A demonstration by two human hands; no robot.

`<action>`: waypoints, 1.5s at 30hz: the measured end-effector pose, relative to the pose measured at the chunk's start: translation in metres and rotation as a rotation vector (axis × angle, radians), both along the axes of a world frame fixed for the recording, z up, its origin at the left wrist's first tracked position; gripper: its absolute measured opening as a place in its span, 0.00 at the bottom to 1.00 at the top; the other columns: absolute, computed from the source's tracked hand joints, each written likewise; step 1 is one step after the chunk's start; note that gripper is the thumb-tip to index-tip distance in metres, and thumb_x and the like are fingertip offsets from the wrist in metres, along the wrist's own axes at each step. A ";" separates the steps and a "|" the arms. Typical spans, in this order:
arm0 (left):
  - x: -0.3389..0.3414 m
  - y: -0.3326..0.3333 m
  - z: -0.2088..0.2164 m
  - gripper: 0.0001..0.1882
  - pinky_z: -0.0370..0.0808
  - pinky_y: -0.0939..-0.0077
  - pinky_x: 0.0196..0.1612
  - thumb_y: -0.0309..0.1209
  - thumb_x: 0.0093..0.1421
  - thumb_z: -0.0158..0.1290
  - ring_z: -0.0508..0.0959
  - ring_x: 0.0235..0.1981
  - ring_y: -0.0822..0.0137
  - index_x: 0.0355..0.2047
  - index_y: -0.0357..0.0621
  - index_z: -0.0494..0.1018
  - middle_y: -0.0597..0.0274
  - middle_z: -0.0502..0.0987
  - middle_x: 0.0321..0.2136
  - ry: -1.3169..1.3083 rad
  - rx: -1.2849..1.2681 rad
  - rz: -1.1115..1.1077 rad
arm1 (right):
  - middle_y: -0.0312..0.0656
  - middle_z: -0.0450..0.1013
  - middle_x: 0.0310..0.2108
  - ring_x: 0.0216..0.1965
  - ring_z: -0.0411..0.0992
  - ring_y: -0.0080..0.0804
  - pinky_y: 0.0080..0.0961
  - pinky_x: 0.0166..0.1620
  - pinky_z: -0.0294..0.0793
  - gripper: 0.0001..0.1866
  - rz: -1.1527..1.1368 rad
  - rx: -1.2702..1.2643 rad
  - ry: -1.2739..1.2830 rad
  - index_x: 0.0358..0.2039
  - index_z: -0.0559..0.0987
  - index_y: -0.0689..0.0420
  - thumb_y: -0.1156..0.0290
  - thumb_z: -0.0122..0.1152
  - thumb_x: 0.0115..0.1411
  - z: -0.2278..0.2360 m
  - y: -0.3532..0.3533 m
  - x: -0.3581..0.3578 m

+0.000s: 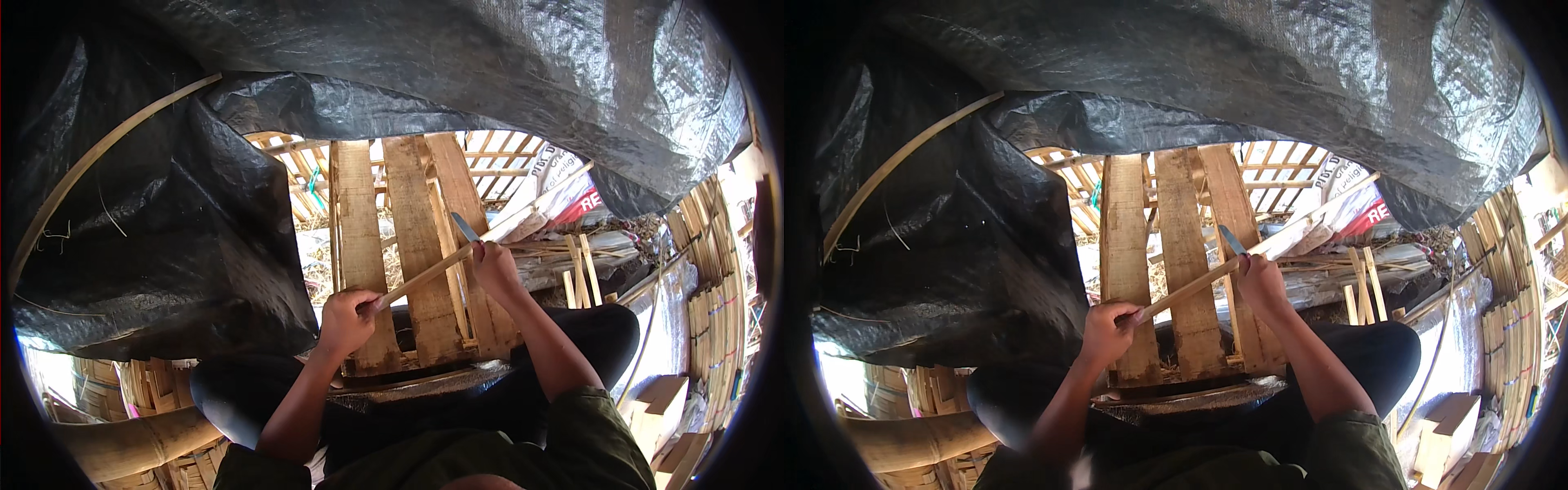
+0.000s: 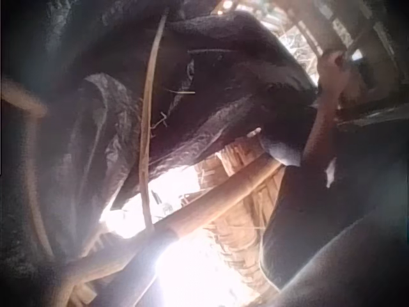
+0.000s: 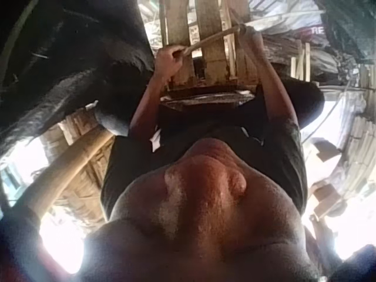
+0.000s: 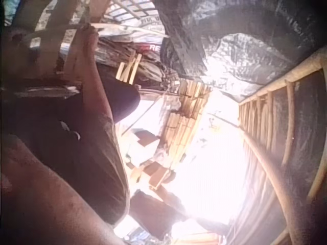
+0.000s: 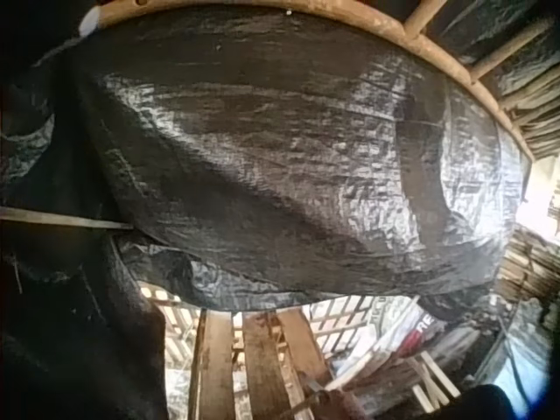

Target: The person scrapes a thin wooden strip along its length using a knife while holding and repositioning the strip by hand.

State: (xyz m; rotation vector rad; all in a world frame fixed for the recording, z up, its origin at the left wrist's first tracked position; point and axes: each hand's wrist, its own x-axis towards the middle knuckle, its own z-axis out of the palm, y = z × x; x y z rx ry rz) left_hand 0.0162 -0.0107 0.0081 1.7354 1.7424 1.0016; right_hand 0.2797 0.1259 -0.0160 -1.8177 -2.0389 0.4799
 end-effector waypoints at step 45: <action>0.008 -0.006 -0.009 0.04 0.74 0.67 0.29 0.30 0.55 0.58 0.79 0.24 0.57 0.31 0.46 0.80 0.56 0.79 0.22 0.092 0.077 0.027 | 0.63 0.75 0.25 0.30 0.75 0.61 0.51 0.35 0.76 0.19 -0.024 -0.035 -0.003 0.31 0.77 0.67 0.64 0.43 0.65 -0.006 0.002 0.002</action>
